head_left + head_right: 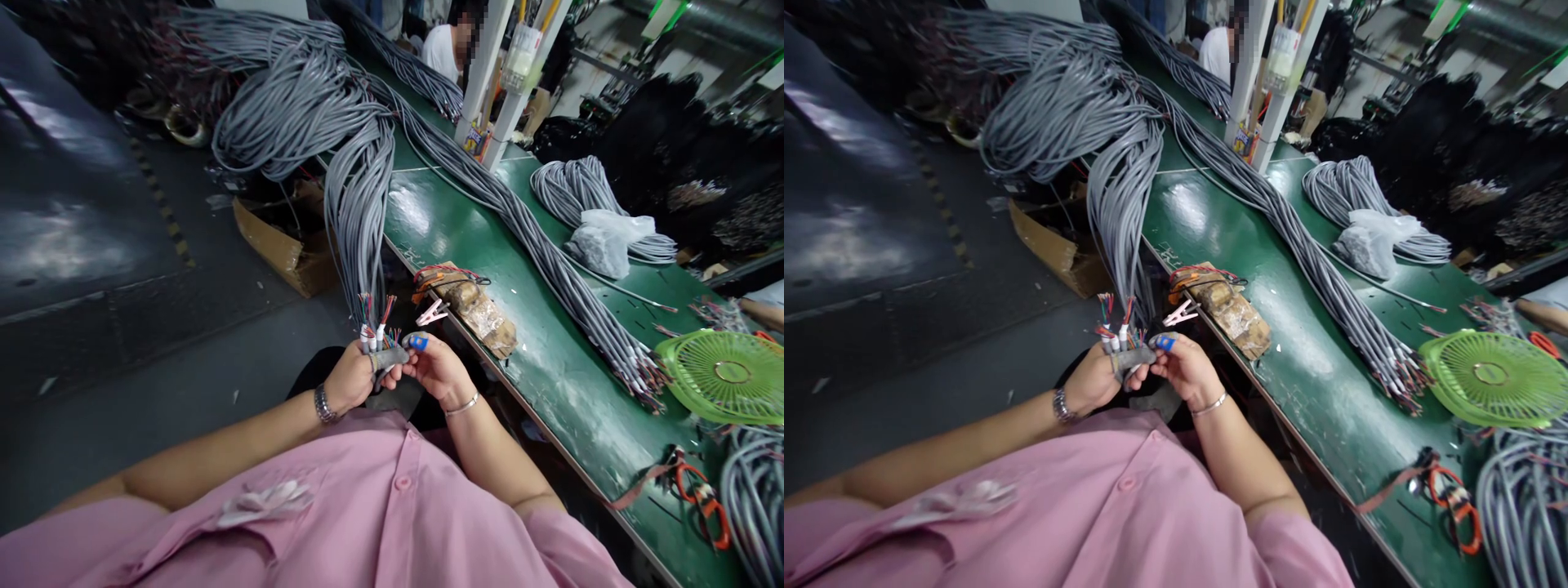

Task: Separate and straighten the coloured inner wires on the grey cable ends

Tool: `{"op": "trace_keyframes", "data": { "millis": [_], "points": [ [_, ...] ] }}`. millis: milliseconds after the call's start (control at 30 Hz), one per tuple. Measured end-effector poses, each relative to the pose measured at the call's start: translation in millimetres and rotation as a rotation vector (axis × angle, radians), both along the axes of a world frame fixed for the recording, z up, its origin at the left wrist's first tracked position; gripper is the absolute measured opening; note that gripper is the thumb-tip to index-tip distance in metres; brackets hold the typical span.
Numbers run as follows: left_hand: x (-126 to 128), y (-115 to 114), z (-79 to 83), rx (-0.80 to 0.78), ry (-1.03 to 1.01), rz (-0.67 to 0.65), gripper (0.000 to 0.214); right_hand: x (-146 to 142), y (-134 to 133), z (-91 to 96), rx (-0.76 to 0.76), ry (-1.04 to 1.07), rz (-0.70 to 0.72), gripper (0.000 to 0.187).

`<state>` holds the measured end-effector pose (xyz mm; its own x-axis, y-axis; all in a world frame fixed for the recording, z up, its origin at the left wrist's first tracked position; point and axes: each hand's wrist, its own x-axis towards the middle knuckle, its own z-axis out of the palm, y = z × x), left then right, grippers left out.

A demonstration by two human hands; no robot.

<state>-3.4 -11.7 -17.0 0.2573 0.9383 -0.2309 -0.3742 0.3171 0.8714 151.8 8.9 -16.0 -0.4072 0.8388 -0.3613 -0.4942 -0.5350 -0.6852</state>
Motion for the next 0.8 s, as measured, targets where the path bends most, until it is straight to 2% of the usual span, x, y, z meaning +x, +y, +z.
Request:
{"op": "trace_keyframes", "data": {
  "millis": [233, 400, 600, 800],
  "points": [
    [-1, -3, 2.3, 0.001, 0.003, -0.027, 0.022, 3, 5, -8.5, -0.013, 0.077, 0.102, 0.015],
    [-1, -2, 0.5, 0.007, -0.004, -0.023, 0.021, 3, 7, -11.2, 0.019, 0.092, 0.112, 0.018],
    [2, -2, 0.8, -0.002, 0.025, 0.006, 0.019, -2, 6, -8.3, 0.123, 0.062, 0.024, 0.015],
    [1, -2, 4.8, -0.010, 0.066, 0.111, 0.021, 7, 7, -11.3, 0.073, 0.055, -0.176, 0.024]
  ]
}}
